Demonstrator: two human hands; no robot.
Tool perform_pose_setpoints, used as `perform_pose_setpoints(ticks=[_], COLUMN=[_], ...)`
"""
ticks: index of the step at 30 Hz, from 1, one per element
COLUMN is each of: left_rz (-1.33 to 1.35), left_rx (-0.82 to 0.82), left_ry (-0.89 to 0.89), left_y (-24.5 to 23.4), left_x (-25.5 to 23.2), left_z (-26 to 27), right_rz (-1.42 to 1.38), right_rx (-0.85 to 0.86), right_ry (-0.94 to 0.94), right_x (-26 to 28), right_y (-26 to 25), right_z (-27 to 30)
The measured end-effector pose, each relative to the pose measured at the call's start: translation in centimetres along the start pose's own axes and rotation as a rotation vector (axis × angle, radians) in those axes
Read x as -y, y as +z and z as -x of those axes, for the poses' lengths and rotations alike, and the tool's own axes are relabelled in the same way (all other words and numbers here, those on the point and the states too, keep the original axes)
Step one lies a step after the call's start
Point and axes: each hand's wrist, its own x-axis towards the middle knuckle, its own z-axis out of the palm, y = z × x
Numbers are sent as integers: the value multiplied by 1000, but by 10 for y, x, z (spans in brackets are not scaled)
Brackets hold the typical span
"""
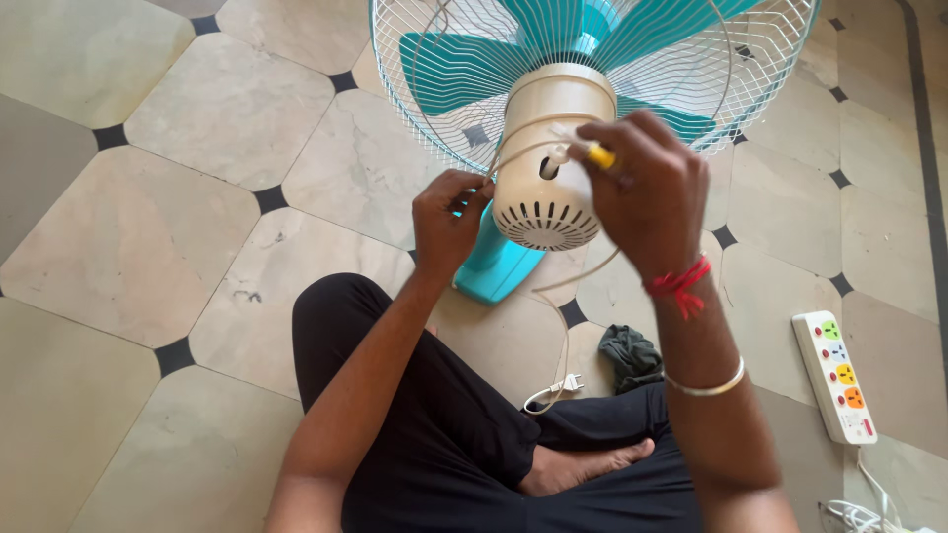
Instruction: The person sits on the floor and uses a yellow screwdriver to tighten screws on the front grill and the motor housing of a teal and white pedestal fan. They manipulate the fan's position to access different screws and secure the components.
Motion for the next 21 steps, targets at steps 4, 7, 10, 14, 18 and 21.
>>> perform_pose_setpoints(ticks=[4, 7, 10, 14, 18, 21], left_rz=[10, -27, -61, 24, -130, -126], left_rx=[55, 75, 66, 164, 287, 326], left_ry=[3, -59, -35, 142, 265, 229], left_y=[-4, -10, -12, -7, 2, 4], left_x=[-10, -16, -27, -50, -71, -79], left_z=[-11, -15, -16, -30, -55, -70], right_rz=[-91, -153, -244, -384, -540, -700], right_rx=[28, -24, -109, -198, -205, -143], right_ry=[110, 172, 306, 385, 214, 474], right_x=[-33, -50, -63, -79, -102, -111], right_y=[5, 15, 34, 52, 61, 66], right_z=[0, 17, 45, 68, 58, 56])
